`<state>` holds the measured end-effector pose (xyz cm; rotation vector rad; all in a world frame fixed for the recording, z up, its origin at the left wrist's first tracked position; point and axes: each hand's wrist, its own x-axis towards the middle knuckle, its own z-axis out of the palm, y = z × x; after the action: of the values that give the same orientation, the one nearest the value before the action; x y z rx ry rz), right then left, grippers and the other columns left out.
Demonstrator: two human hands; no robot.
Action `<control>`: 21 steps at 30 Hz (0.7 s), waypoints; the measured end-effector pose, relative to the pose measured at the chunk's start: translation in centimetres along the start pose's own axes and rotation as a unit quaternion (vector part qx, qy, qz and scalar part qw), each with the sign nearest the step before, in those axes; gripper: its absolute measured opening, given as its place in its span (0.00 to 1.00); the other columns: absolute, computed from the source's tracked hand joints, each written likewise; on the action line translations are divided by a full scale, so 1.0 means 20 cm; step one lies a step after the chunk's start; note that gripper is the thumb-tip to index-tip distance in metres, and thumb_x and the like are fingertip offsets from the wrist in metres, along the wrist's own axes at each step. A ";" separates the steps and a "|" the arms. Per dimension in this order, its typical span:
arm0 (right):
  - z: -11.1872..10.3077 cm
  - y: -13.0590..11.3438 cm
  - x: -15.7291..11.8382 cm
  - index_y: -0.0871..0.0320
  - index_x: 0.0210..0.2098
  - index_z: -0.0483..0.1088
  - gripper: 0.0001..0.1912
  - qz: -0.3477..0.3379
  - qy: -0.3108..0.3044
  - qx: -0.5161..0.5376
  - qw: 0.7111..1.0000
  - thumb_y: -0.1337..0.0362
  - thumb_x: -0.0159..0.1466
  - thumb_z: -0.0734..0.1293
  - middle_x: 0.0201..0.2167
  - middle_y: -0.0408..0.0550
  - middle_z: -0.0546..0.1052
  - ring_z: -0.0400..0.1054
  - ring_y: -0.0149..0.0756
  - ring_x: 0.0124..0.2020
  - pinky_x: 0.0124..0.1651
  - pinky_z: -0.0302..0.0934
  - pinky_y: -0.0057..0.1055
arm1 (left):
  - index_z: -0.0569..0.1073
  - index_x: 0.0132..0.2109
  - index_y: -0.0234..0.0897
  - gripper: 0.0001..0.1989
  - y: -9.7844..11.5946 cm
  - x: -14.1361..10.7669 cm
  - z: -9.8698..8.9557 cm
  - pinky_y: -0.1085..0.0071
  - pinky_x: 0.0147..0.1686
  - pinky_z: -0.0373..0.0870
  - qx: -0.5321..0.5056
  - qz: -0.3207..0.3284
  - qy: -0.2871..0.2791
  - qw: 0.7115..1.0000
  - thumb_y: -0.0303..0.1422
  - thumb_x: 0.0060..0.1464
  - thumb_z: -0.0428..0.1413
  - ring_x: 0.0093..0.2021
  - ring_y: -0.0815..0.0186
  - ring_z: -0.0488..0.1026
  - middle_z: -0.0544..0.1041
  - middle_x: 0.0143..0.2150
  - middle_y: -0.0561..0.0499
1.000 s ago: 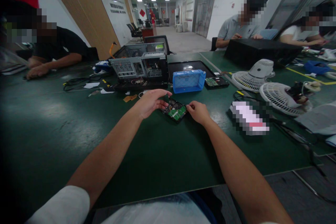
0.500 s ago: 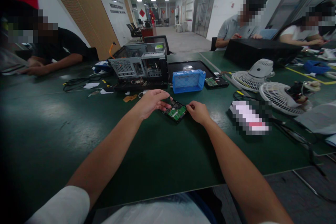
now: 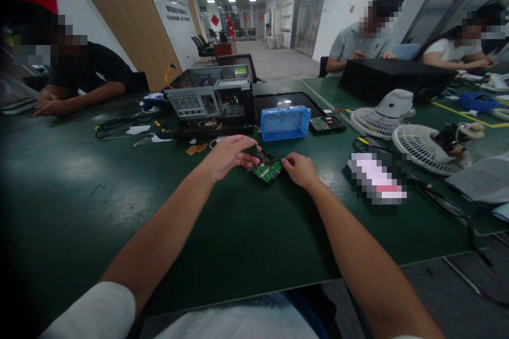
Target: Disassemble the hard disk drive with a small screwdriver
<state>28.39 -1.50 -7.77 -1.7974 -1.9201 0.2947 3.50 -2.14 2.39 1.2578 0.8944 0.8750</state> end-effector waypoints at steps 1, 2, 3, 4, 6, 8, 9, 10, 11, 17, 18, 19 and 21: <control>0.00 0.00 0.00 0.56 0.36 0.77 0.14 0.002 -0.001 0.001 1.000 0.54 0.67 0.64 0.32 0.48 0.80 0.70 0.36 0.31 0.34 0.55 0.30 | 0.74 0.42 0.34 0.12 0.00 0.00 0.00 0.73 0.28 0.74 -0.001 0.001 0.002 1.000 0.38 0.58 0.61 0.33 0.63 0.81 0.80 0.44 0.41; -0.01 -0.01 0.00 0.56 0.35 0.77 0.14 0.005 -0.001 0.002 1.000 0.54 0.67 0.64 0.32 0.48 0.80 0.70 0.36 0.31 0.34 0.55 0.30 | 0.74 0.43 0.34 0.12 0.00 0.00 0.00 0.73 0.28 0.74 -0.003 0.001 0.004 1.000 0.38 0.58 0.61 0.33 0.63 0.81 0.79 0.44 0.41; -0.01 -0.01 0.00 0.56 0.35 0.77 0.14 0.006 -0.001 0.004 1.000 0.54 0.67 0.64 0.32 0.48 0.80 0.70 0.36 0.31 0.34 0.55 0.30 | 0.74 0.43 0.34 0.12 0.00 0.00 0.00 0.73 0.28 0.74 -0.004 0.001 0.005 1.000 0.38 0.58 0.61 0.33 0.62 0.81 0.79 0.45 0.41; -0.01 -0.02 0.00 0.56 0.35 0.77 0.14 0.007 -0.002 0.005 1.000 0.55 0.67 0.64 0.32 0.48 0.80 0.70 0.36 0.31 0.34 0.55 0.30 | 0.73 0.43 0.34 0.12 0.00 0.00 0.00 0.72 0.28 0.74 -0.006 0.001 0.006 1.000 0.38 0.58 0.60 0.33 0.62 0.81 0.79 0.45 0.40; -0.02 -0.02 0.00 0.56 0.35 0.77 0.14 0.008 -0.002 0.007 1.000 0.55 0.67 0.64 0.33 0.48 0.80 0.70 0.36 0.31 0.34 0.56 0.30 | 0.73 0.43 0.34 0.12 0.00 0.00 0.00 0.72 0.27 0.74 -0.008 0.000 0.008 1.000 0.38 0.58 0.60 0.33 0.62 0.81 0.79 0.45 0.40; -0.02 -0.02 0.00 0.56 0.36 0.77 0.14 0.009 -0.002 0.007 1.000 0.55 0.67 0.64 0.33 0.48 0.80 0.70 0.36 0.32 0.35 0.56 0.30 | 0.73 0.43 0.34 0.11 0.01 0.00 0.00 0.72 0.27 0.73 -0.009 -0.002 0.009 1.000 0.37 0.58 0.59 0.33 0.61 0.81 0.79 0.45 0.40; -0.01 -0.02 0.00 0.56 0.36 0.77 0.14 0.009 -0.002 0.007 1.000 0.55 0.67 0.64 0.33 0.48 0.80 0.70 0.36 0.32 0.35 0.56 0.30 | 0.73 0.43 0.34 0.11 0.01 0.00 0.00 0.72 0.27 0.73 -0.009 -0.002 0.010 1.000 0.37 0.58 0.59 0.33 0.61 0.81 0.79 0.45 0.40; -0.01 -0.01 0.00 0.56 0.36 0.77 0.14 0.008 -0.002 0.007 1.000 0.55 0.67 0.64 0.33 0.48 0.80 0.70 0.36 0.32 0.35 0.56 0.30 | 0.73 0.43 0.34 0.11 0.01 0.00 0.00 0.72 0.27 0.73 -0.009 -0.003 0.011 1.000 0.37 0.58 0.59 0.33 0.61 0.81 0.79 0.45 0.40; -0.01 -0.01 0.00 0.56 0.36 0.77 0.14 0.007 -0.003 0.007 1.000 0.55 0.67 0.64 0.33 0.48 0.80 0.70 0.36 0.32 0.35 0.56 0.30 | 0.72 0.43 0.34 0.11 0.01 0.00 0.01 0.72 0.27 0.73 -0.010 -0.002 0.012 1.000 0.37 0.58 0.59 0.33 0.61 0.81 0.79 0.45 0.40; -0.01 0.00 0.00 0.56 0.35 0.77 0.14 0.009 -0.005 0.014 1.000 0.54 0.68 0.64 0.31 0.47 0.80 0.69 0.36 0.31 0.34 0.56 0.30 | 0.73 0.43 0.34 0.10 0.01 0.00 0.01 0.73 0.27 0.74 -0.015 -0.001 0.016 1.000 0.37 0.59 0.59 0.32 0.62 0.81 0.78 0.43 0.42; -0.01 0.00 0.00 0.56 0.35 0.77 0.14 0.010 -0.005 0.015 1.000 0.54 0.67 0.64 0.31 0.47 0.80 0.69 0.36 0.31 0.34 0.56 0.30 | 0.73 0.43 0.34 0.10 0.00 0.00 0.01 0.73 0.26 0.74 -0.016 -0.001 0.020 1.000 0.37 0.59 0.58 0.32 0.62 0.81 0.78 0.43 0.42; -0.01 0.00 0.00 0.56 0.35 0.76 0.14 0.009 -0.005 0.015 1.000 0.54 0.67 0.64 0.31 0.47 0.80 0.69 0.36 0.31 0.34 0.56 0.30 | 0.73 0.43 0.34 0.10 0.00 0.00 0.00 0.72 0.26 0.74 -0.018 0.000 0.025 1.000 0.36 0.59 0.57 0.31 0.62 0.81 0.78 0.42 0.42; -0.01 0.00 0.00 0.56 0.35 0.76 0.14 0.007 -0.005 0.012 1.000 0.54 0.67 0.64 0.32 0.47 0.80 0.70 0.36 0.31 0.34 0.55 0.30 | 0.73 0.43 0.34 0.10 0.00 0.00 0.00 0.73 0.25 0.74 -0.020 0.001 0.039 0.999 0.36 0.60 0.56 0.31 0.62 0.81 0.77 0.42 0.43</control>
<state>28.46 -1.57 -7.66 -1.7985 -1.9028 0.3308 3.50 -2.04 2.41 1.1968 0.9330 0.9435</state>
